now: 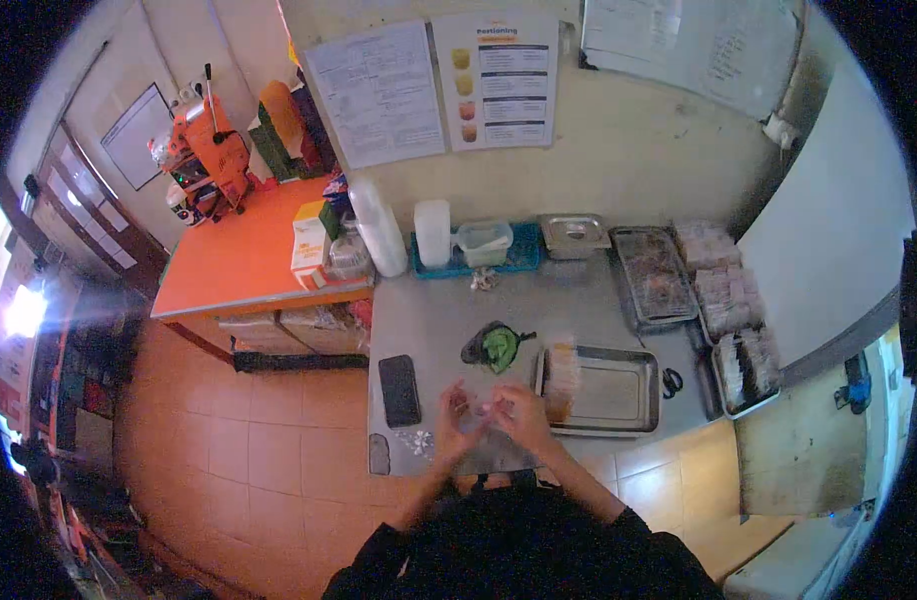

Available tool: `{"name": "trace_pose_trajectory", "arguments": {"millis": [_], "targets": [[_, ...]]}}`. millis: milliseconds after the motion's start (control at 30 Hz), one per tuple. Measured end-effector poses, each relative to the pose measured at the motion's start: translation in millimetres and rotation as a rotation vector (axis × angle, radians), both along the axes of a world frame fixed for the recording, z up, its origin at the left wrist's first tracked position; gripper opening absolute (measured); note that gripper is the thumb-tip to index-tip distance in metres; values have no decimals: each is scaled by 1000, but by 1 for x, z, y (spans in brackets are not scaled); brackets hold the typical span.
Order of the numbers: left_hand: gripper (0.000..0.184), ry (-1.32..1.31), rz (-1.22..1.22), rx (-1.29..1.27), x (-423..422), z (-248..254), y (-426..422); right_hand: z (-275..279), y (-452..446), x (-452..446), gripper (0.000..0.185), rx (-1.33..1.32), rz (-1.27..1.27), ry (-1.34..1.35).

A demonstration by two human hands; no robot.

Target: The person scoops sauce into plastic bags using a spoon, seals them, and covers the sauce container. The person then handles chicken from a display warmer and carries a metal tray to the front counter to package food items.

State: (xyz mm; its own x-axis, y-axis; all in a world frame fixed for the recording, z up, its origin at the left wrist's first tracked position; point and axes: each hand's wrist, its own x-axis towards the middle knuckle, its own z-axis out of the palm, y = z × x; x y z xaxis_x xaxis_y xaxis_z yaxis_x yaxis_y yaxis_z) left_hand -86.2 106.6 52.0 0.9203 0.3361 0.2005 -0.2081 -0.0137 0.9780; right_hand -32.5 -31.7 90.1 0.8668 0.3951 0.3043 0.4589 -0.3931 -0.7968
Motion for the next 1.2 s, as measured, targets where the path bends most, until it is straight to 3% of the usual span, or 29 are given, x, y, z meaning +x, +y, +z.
{"name": "trace_pose_trajectory", "arguments": {"millis": [33, 100, 267, 333, 433, 500, 633, 800, 967, 1067, 1133, 1200], "targets": [[51, -5, -1, 0, 0, 1, 7, 6, -1, 1, 15, 0, -1, -5], [20, 212, -68, -259, 0, 7, 21, 19, -3, 2, 18, 66, 85, 10], [6, -8, -20, -170, 11, 45, 25, 60, -4, -5, 22, 183, 61, 127], [5, -82, -3, -172, 14, 64, 24, 70, -1, -3, 23, 242, 29, 170], [8, -39, -68, -245, 14, 83, 23, 80, 7, 1, 21, 127, 66, -14], [8, -16, -26, -111, 16, 92, 21, 88, 17, 4, 17, -63, 48, -179], [8, -13, 56, -82, 11, 107, 22, 93, 32, 0, 14, 8, -73, -484], [9, -58, -35, -250, 9, 107, 30, 109, 42, -14, 10, 4, -11, -335], [9, -79, 63, -265, 22, 66, 54, 83, 38, -26, 10, -4, -104, -384], [10, -184, 80, -288, 30, 77, 47, 67, 17, -34, 10, -76, -115, -362], [9, -130, 88, -287, 36, 85, 39, 66, 3, -30, 11, -104, -140, -406], [9, -42, 166, -370, 52, 80, 34, 70, -15, -22, 12, -181, -88, -284]]}}
